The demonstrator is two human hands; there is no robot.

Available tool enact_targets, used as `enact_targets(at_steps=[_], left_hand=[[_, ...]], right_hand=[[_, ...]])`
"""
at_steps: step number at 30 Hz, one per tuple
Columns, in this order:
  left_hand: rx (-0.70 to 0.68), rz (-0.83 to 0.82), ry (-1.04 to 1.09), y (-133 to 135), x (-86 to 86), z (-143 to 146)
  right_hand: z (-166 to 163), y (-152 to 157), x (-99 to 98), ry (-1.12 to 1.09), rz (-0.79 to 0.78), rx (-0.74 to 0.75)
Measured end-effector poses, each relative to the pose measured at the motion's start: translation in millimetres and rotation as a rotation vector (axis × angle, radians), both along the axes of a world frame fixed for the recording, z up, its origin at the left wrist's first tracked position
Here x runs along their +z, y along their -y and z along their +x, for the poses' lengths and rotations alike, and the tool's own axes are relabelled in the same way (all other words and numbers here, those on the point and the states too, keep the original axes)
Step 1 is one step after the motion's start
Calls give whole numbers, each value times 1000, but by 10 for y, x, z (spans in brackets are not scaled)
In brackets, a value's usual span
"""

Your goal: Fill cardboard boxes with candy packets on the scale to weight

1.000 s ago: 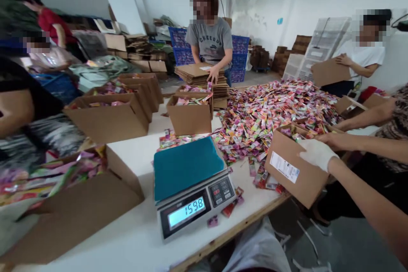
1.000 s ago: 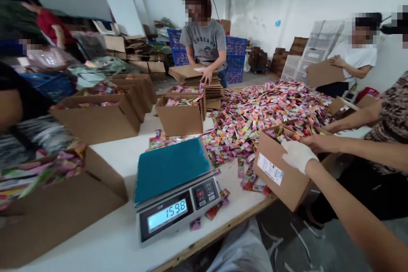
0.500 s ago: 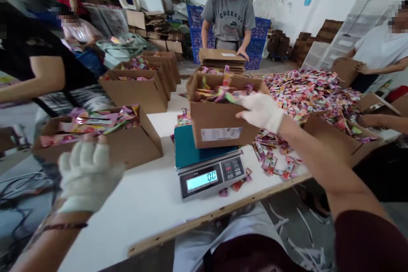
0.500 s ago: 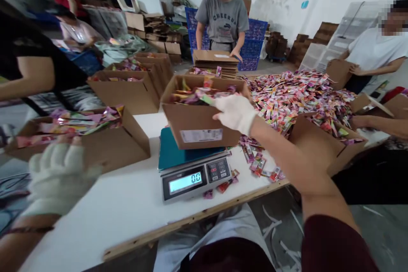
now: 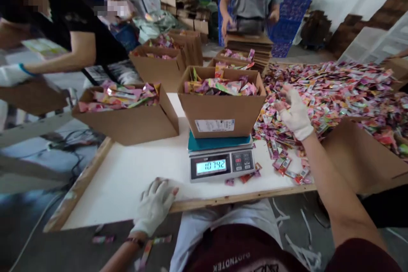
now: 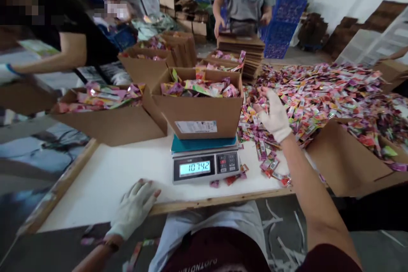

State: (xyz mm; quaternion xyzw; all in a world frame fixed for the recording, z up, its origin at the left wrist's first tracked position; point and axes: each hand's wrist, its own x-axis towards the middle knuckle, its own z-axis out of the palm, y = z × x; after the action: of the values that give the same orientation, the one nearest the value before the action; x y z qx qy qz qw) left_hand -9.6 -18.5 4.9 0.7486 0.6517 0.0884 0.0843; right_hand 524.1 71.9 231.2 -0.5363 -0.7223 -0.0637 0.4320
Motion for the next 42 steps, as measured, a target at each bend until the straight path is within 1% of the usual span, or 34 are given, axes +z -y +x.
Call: enact_targets(at_steps=[1,2,4,5,6,7,8,9,11,13,17,20,22,25,26,27,28,29,30,31,32,34,36,37,38,39,40,41,42], left_hand=[[6,-3,-9,-1,-5,18],[4,-3,-11,-6,-11,27],[-9,3,-4,-14,-29,25],[-16,6,2,-12,-38,18],[-26,8,6,-6,-45,11],[-36,7,8,3,-47,5],[-45,4,8,14,-46,0],[-50,0,8,23,-42,-3],[-50,-11,7,36,-33,-8],[-42,-23,4,38,-35,-20],[-66,-58,-32,41,-91,-116],[-111,-49,-58,64,-161,-259],[-147,-16,-62,82,-217,-361],[-206,45,-69,99,-285,-457],[-218,53,-76,103,-291,-464],[-224,50,-86,107,-286,-459],[-222,35,-96,111,-272,-444],[-209,7,-106,113,-250,-419],[-186,-29,-115,114,-224,-387],[-157,-67,-126,113,-195,-351],[-130,-105,-137,111,-166,-312],[-87,-173,-160,98,-106,-232],[-72,-220,-164,77,-52,-162],[-68,-234,-156,64,-28,-134],[-62,-242,-144,51,-8,-114],[-55,-244,-131,38,7,-101],[-48,-244,-117,27,18,-94],[-41,-242,-104,19,23,-93],[-36,-242,-91,13,24,-96]], right_hand=[[199,51,-326,14,-99,-105],[354,109,-669,57,-245,-211],[524,244,-1324,180,-584,-411],[550,307,-1604,257,-725,-472],[550,355,-1838,325,-822,-512],[536,382,-2023,378,-869,-536],[518,384,-2160,410,-870,-552],[506,360,-2255,422,-841,-567],[510,254,-2347,408,-758,-618],[553,103,-2363,387,-713,-660],[672,-195,-2304,415,-734,-696],[712,-348,-2220,495,-806,-657],[705,-397,-2179,521,-849,-625],[701,-382,-2157,491,-885,-565],[715,-354,-2134,449,-896,-520],[740,-317,-2082,395,-908,-452],[771,-273,-1986,343,-924,-368],[805,-228,-1834,293,-930,-273],[833,-187,-1616,246,-916,-180],[845,-157,-1328,212,-886,-99],[832,-142,-977,195,-839,-45],[690,-172,-150,178,-704,3],[366,-287,675,194,-520,-2],[141,-373,1017,192,-452,52],[-114,-475,1284,196,-413,152],[-385,-587,1465,209,-401,293],[-658,-706,1560,245,-435,443],[-916,-825,1577,307,-492,551],[-1144,-937,1532,387,-570,601]])
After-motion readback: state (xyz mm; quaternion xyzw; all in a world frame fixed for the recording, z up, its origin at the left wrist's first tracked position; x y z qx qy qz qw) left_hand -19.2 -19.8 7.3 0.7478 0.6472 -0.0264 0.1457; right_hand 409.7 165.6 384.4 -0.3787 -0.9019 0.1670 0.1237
